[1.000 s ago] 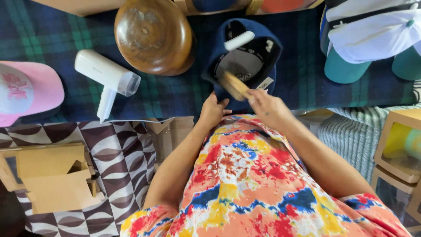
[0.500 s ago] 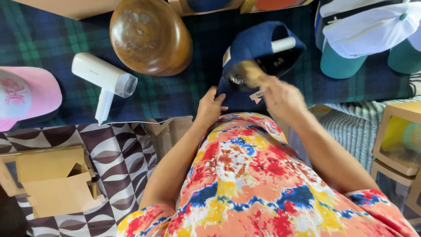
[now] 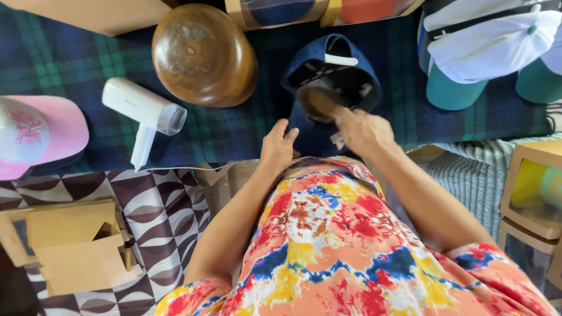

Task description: Cleaning a blue baseball cap using a wooden-handled brush to remove lint or dust.

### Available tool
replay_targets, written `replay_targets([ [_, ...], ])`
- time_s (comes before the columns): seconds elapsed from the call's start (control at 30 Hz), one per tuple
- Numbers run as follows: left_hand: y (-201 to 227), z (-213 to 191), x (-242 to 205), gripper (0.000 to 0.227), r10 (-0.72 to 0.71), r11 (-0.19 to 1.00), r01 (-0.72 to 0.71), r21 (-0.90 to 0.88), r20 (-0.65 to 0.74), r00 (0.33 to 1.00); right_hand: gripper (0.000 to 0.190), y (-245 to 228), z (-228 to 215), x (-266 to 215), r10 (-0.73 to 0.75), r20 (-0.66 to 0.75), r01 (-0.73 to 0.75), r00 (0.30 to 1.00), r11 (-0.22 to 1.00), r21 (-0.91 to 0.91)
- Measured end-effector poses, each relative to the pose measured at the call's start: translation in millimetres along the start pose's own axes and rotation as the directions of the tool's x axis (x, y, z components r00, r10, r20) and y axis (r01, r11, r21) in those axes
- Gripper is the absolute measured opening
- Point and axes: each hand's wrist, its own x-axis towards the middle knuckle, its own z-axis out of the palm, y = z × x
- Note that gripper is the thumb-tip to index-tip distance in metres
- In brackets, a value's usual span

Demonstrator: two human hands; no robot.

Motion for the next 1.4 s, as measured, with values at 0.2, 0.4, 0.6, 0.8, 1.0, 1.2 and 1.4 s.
replay_targets([
  [0.2,62.3,-21.5,-19.5,0.043,0.27,0.937,-0.262,0.231,-0.002,0.963,0.036,14.7,-24.5,5.0,-0.208,-0.333,-0.021,0.92,0.821,-0.57],
  [0.4,57.8,-46.5,5.1,0.035,0.523,0.783,-0.478,0.399,-0.007,0.852,0.011,35.0,5.3,-6.1,-0.293,-0.243,0.009,0.925,0.654,-0.756],
  [0.6,57.5,-31.7,-25.3,0.071,0.426,0.904,-0.422,0.065,-0.086,0.901,0.016,54.9,27.8,-7.6,-0.103,-0.451,-0.122,0.887,0.887,-0.444],
  [0.8,34.7,-28.2,-34.2,0.052,0.211,0.962,-0.2,0.184,-0.042,0.977,0.028,15.8,46.8,-17.8,0.064,0.092,-0.076,0.994,0.988,0.135],
  [1.0,64.8,-29.9,-39.7,0.049,0.262,0.925,-0.242,0.293,-0.031,0.965,0.029,44.0,26.6,5.0,-0.108,-0.403,-0.105,0.909,0.876,-0.471],
  [1.2,85.5,-31.8,-44.5,0.051,0.423,0.829,-0.41,0.38,0.055,0.905,0.011,47.5,56.9,-8.0,-0.37,-0.323,0.101,0.871,0.779,-0.619],
  [1.4,105.7,-20.8,-34.8,0.047,0.615,0.649,-0.605,0.46,0.151,0.774,0.018,19.6,21.7,-14.3,0.132,-0.374,-0.134,0.918,0.991,0.023],
])
